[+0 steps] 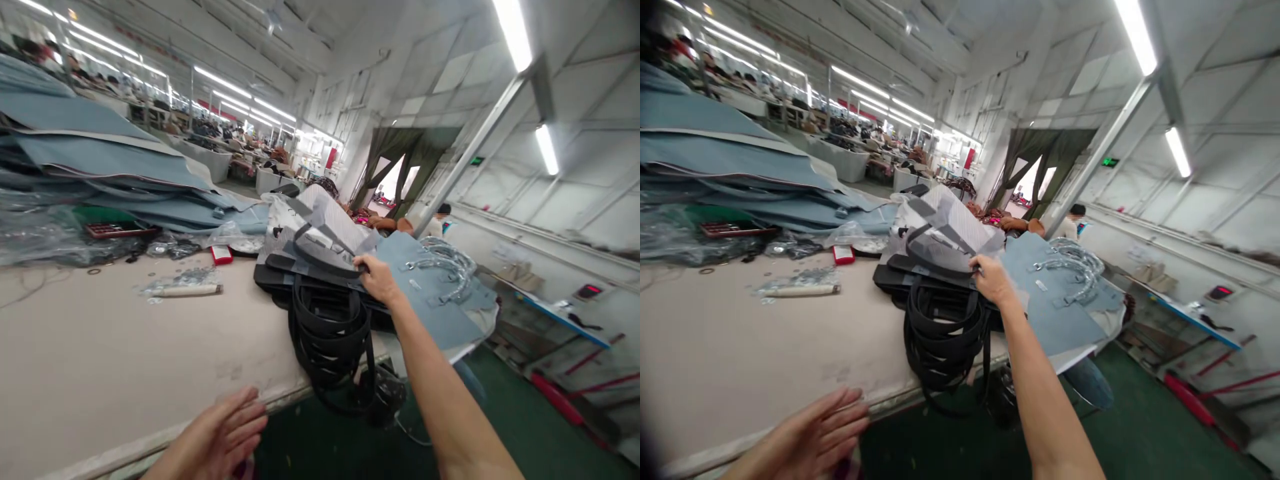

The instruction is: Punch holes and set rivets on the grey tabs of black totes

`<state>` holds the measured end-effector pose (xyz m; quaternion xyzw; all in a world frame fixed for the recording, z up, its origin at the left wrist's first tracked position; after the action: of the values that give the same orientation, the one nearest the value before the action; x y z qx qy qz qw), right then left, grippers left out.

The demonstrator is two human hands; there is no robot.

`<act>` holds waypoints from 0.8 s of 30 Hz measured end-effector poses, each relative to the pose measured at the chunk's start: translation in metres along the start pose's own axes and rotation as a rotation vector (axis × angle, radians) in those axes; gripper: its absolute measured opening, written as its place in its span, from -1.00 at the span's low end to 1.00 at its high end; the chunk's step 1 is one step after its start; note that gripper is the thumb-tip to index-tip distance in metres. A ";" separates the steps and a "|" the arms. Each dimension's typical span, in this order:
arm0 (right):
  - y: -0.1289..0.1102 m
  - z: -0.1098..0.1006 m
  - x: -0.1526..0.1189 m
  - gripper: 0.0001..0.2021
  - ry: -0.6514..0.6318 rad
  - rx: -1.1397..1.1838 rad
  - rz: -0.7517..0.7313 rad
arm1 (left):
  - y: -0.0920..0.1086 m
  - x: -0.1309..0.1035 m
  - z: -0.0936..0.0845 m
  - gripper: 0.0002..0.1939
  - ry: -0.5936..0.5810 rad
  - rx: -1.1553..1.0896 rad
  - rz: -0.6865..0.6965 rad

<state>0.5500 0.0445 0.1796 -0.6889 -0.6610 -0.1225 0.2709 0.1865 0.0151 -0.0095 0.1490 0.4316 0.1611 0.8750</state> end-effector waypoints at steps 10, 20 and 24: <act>0.001 0.042 -0.025 -0.58 -0.675 -0.043 0.220 | -0.037 0.019 0.087 -0.24 -0.090 0.066 -0.147; -0.023 0.105 -0.061 -0.79 -0.945 -0.038 0.247 | -0.091 0.065 0.105 -0.44 -0.347 0.032 -0.127; -0.020 0.102 -0.069 -0.87 -0.951 0.037 0.240 | -0.094 0.075 0.111 -0.32 -0.306 0.008 0.044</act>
<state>0.5043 0.0403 0.0639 -0.7349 -0.6295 0.2497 -0.0364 0.3332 -0.0525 -0.0347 0.1849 0.2905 0.1540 0.9261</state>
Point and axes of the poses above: each hand's wrist, its own x-axis towards the middle knuckle, its own z-axis out of the palm, y = z × x, the point moved 3 cm from there along x, towards the middle knuckle, and after that the axes turned 1 degree about -x, right-handed, at the moved point
